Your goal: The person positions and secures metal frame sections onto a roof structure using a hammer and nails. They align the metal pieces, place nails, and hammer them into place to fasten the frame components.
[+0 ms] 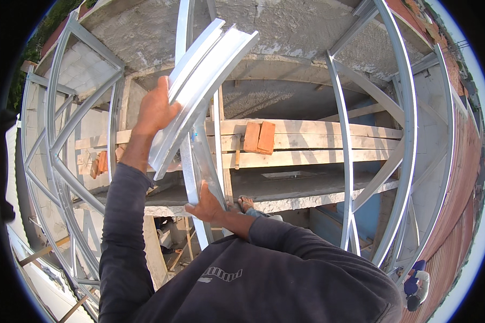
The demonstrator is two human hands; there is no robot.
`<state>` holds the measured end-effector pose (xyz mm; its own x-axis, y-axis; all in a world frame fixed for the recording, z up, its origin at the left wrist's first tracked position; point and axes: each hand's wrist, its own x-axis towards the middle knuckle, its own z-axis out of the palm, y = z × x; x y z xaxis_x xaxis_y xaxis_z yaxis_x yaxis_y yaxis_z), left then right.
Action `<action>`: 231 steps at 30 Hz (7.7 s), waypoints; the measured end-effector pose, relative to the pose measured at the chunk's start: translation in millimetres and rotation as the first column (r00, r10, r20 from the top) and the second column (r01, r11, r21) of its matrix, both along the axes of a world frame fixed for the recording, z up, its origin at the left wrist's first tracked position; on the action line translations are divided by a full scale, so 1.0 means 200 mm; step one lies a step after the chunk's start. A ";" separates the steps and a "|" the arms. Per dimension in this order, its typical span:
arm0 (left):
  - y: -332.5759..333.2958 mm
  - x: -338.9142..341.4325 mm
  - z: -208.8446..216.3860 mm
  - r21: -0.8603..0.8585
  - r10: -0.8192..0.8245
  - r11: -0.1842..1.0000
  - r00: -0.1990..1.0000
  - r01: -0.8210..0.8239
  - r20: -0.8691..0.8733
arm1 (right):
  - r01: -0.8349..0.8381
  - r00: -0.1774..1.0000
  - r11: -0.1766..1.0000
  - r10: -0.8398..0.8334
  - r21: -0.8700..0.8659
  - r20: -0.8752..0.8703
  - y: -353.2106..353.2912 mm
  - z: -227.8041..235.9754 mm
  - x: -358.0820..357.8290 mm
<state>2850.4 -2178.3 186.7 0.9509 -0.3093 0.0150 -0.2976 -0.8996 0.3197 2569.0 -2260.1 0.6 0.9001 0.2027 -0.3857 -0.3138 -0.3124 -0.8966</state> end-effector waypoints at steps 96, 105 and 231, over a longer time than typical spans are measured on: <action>0.37 -3.01 -1.49 -0.209 0.981 0.186 0.168 -0.960 0.100 | 0.070 0.990 0.250 0.104 -0.966 0.099 -2.61 -3.13 0.35; 0.32 -2.98 -1.48 -0.323 0.997 0.079 0.069 -0.943 0.043 | 0.066 0.993 0.267 0.079 -0.962 0.090 -2.61 -3.12 0.35; 0.18 -2.90 -1.24 0.288 0.757 0.157 0.302 -0.945 0.579 | 0.032 0.998 0.285 0.035 -0.958 0.044 -2.58 -3.06 0.38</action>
